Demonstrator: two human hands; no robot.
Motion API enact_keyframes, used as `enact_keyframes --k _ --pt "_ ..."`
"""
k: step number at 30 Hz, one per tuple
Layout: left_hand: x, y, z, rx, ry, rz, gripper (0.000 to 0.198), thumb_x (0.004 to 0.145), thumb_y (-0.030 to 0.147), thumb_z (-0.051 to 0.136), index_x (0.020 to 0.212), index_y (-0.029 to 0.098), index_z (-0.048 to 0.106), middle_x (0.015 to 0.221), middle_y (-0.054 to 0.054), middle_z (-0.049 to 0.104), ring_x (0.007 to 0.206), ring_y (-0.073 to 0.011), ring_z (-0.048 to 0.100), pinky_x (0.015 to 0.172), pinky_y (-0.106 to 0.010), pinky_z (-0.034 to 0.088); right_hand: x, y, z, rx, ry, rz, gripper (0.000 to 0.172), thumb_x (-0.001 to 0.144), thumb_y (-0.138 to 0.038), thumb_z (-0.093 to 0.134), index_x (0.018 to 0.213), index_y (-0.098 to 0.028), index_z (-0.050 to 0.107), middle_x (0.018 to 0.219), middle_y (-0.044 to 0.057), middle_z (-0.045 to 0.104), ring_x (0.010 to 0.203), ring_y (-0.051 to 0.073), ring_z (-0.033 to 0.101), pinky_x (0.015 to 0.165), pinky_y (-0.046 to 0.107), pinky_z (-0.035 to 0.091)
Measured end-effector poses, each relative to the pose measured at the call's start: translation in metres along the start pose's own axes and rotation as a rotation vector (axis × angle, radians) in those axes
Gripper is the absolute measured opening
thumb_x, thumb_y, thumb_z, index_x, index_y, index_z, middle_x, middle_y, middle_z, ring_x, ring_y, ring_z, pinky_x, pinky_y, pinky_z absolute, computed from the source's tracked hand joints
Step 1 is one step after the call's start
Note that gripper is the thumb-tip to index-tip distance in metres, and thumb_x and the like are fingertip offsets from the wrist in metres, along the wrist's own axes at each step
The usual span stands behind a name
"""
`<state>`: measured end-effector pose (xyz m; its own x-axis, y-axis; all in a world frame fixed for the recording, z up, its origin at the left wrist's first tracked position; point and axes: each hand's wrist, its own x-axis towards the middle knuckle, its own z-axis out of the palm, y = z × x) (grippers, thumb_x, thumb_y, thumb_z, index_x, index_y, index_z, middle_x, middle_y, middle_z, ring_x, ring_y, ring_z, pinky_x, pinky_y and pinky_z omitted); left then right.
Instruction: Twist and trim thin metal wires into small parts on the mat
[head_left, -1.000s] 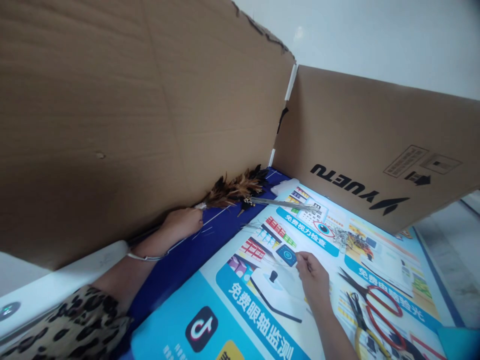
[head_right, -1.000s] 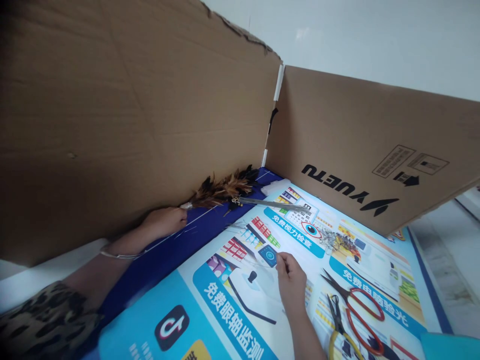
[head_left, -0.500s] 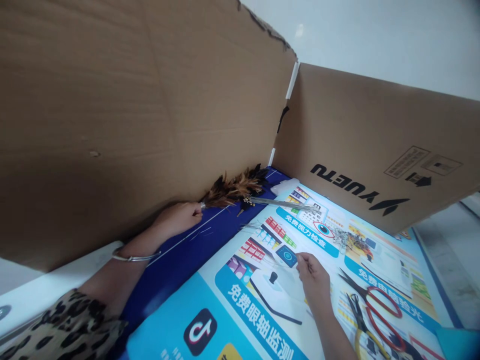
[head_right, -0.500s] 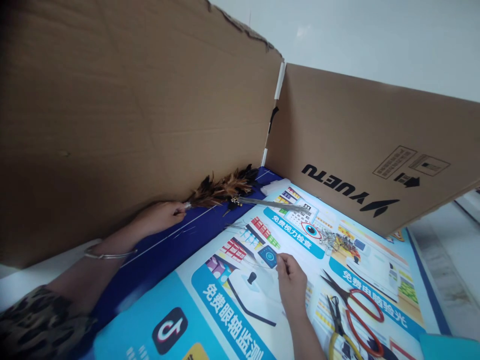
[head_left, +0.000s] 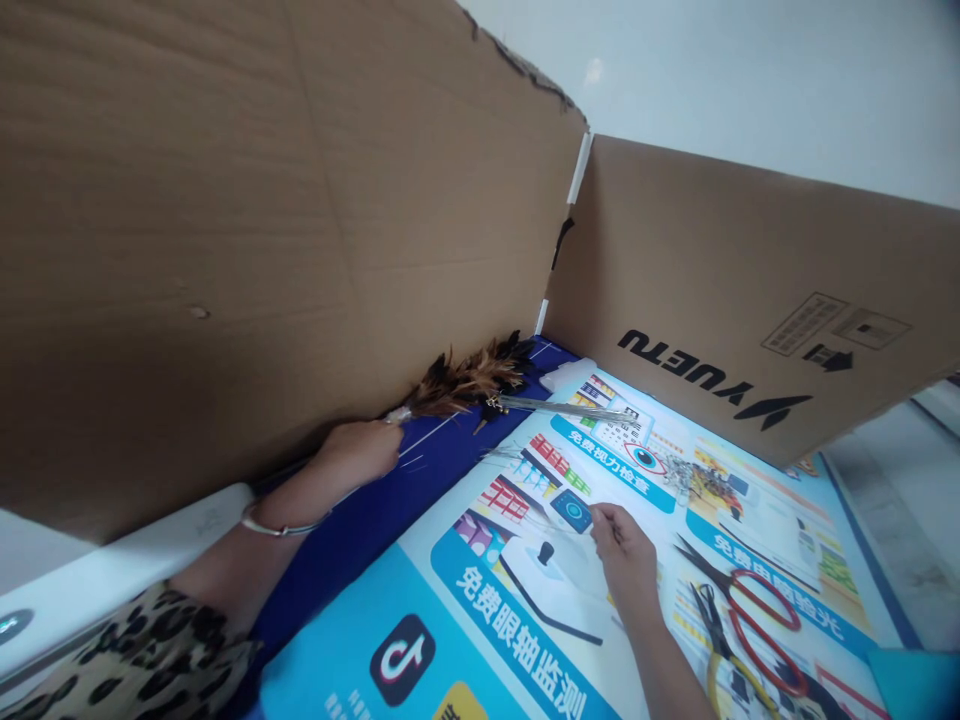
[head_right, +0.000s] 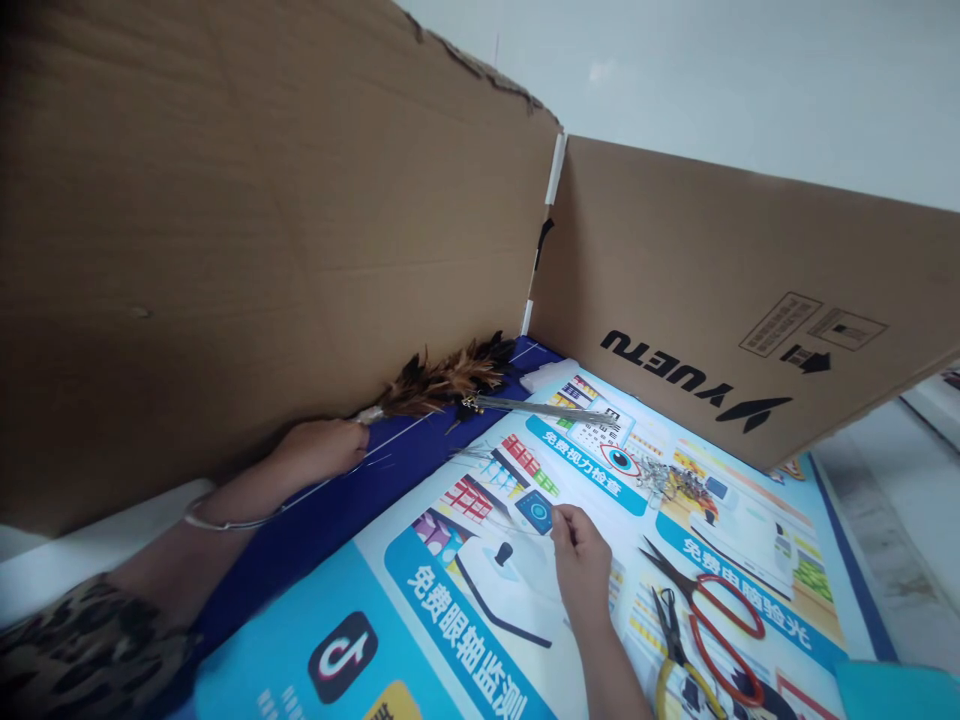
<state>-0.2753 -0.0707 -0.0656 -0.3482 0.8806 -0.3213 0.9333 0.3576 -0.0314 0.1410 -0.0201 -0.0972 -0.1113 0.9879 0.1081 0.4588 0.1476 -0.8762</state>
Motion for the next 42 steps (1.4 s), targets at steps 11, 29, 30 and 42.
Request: enact_keyframes --k 11,29,30,42 --pt "0.003 -0.002 -0.003 -0.038 0.011 0.06 0.026 0.099 0.04 0.064 0.106 0.015 0.07 0.107 -0.006 0.073 0.095 -0.0212 0.07 0.088 -0.043 0.058 0.0 0.001 0.001 0.013 0.015 -0.004 0.041 0.09 -0.06 0.061 0.095 -0.02 0.072 0.073 0.003 0.069 0.066 0.02 0.059 0.061 0.029 0.046" --pt "0.009 -0.007 0.0 -0.135 0.141 0.1 0.024 0.09 0.04 0.057 0.083 0.024 0.074 0.092 -0.006 0.08 0.085 -0.0257 0.073 0.07 -0.032 0.046 0.001 0.005 0.001 0.019 -0.012 0.0 0.041 0.092 -0.059 0.059 0.096 -0.02 0.071 0.073 0.001 0.065 0.064 0.018 0.054 0.061 0.029 0.044" --pt "0.009 -0.006 0.001 -0.124 0.127 0.097 0.025 0.092 0.041 0.058 0.084 0.023 0.074 0.093 -0.006 0.079 0.086 -0.0258 0.073 0.073 -0.033 0.048 0.001 0.005 0.001 0.016 -0.013 0.0 0.041 0.092 -0.059 0.059 0.096 -0.021 0.071 0.073 0.001 0.065 0.064 0.018 0.054 0.061 0.029 0.044" --pt "0.011 0.0 0.009 -0.07 0.071 0.051 0.029 0.099 0.042 0.063 0.104 0.014 0.071 0.107 -0.008 0.074 0.1 -0.0232 0.07 0.093 -0.046 0.056 0.0 0.003 0.0 0.013 -0.009 0.006 0.04 0.091 -0.058 0.06 0.097 -0.021 0.071 0.074 0.002 0.067 0.068 0.02 0.058 0.063 0.03 0.045"
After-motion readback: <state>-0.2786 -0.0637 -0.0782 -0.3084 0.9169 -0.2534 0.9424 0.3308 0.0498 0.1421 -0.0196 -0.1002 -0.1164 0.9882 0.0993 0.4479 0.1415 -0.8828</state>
